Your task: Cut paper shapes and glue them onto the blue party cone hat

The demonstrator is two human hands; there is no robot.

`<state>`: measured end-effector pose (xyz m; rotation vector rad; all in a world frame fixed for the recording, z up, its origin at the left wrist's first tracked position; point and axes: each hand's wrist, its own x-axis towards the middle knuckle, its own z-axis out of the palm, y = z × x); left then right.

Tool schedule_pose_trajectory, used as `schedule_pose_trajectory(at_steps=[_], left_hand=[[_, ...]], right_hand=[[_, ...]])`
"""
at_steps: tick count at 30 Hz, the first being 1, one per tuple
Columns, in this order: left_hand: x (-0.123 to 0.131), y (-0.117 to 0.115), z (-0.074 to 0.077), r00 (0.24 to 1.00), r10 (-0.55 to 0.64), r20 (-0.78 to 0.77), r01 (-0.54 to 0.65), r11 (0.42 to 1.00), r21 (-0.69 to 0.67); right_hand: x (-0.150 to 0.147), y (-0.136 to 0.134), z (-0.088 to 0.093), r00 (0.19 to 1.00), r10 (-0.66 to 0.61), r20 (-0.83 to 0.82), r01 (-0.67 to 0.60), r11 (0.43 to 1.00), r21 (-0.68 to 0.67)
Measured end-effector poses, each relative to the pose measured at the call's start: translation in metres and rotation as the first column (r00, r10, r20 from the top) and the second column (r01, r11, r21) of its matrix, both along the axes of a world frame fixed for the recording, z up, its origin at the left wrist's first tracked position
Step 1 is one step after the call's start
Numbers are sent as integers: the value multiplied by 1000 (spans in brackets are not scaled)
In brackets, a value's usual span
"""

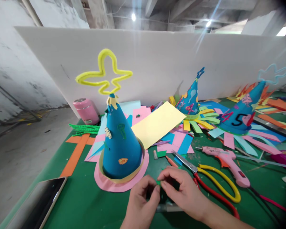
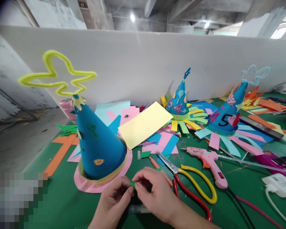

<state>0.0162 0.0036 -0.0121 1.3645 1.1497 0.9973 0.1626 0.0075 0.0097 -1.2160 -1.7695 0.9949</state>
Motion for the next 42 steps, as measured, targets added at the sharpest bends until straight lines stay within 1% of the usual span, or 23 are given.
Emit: schedule_pose_trajectory(at_steps=[4,7,10,12,16,18,20,23,26,29,31,35,38,42], left_hand=[[1,2,4,997,8,73,-4,998,-58],[2,4,9,990,2,141,22,986,-166],[2,5,12,979,13,203,44,960,-278],[3,4,13,966,40,254,46,945,-324],[6,5,16,937,103,335,34,924,-380],[8,7,17,926,122,357,27,922,-385],[10,9,17,923,119,366,30,926,-376],[11,12,15,932,67,357,64,938,-341],[11,12,13,948,7,317,100,941,-322],[9,11,12,963,-18,270,108,940,-324],[9,10,10,960,-24,279,119,937,-330],[8,12,9,944,-23,329,143,928,-344],[9,12,9,961,-41,274,139,928,-346],[9,9,11,974,-58,219,129,937,-324]], right_hand=[[1,0,0,1000,2,9,-2,1000,26],[2,0,-1,1000,17,8,-17,999,38],[5,0,-3,999,33,5,-34,998,51],[7,0,-5,1000,8,-15,-7,999,40],[11,1,-9,984,-92,-153,85,995,-54],[12,2,-10,972,-130,-195,115,990,-87],[13,3,-10,970,-128,-206,108,988,-106],[12,4,-10,988,-72,-140,59,994,-93],[12,7,-12,995,-80,-56,76,995,-71],[13,10,-13,994,-89,-62,84,993,-84],[13,10,-13,997,-68,-47,63,994,-87],[12,6,-10,999,-19,30,19,999,-30],[10,3,-7,998,10,54,-11,1000,21],[9,3,-6,998,15,59,-17,999,47]])
